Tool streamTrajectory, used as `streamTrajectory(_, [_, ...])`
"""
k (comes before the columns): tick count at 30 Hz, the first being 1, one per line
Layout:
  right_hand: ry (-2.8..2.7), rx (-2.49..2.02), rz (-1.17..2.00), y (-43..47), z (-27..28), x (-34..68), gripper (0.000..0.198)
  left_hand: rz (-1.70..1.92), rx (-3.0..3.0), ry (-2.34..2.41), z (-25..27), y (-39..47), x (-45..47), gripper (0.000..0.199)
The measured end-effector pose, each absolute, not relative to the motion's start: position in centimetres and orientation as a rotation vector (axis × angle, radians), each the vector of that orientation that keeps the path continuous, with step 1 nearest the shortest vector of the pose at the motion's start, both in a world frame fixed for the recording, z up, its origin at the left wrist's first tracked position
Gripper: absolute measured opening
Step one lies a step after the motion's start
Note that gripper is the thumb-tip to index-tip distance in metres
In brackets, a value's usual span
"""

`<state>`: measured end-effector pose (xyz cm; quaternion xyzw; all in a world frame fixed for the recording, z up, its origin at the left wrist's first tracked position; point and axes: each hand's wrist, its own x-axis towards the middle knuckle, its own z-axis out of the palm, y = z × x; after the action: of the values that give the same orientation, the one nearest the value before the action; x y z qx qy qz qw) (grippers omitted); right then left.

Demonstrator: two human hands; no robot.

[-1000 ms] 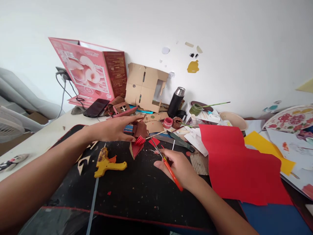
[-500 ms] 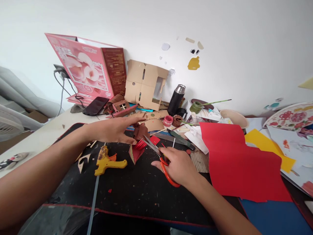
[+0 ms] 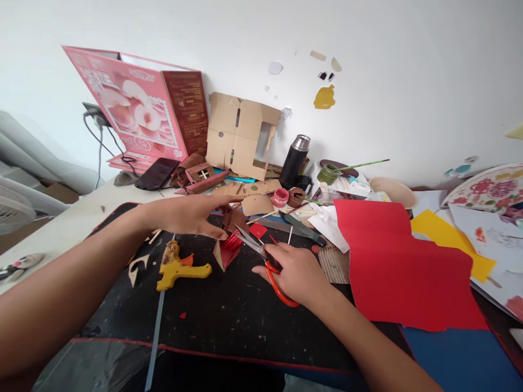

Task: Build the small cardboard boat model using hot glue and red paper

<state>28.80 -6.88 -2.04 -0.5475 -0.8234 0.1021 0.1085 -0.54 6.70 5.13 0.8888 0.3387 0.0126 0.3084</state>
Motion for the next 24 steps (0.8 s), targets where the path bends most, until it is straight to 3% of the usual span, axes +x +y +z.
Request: streamTrajectory(24, [-2.477, -1.583, 0.226, -6.77, -2.95, 29.09, 0.043, -0.056, 2.347, 0.913, 4.48, 7.30, 0.04, 0.095])
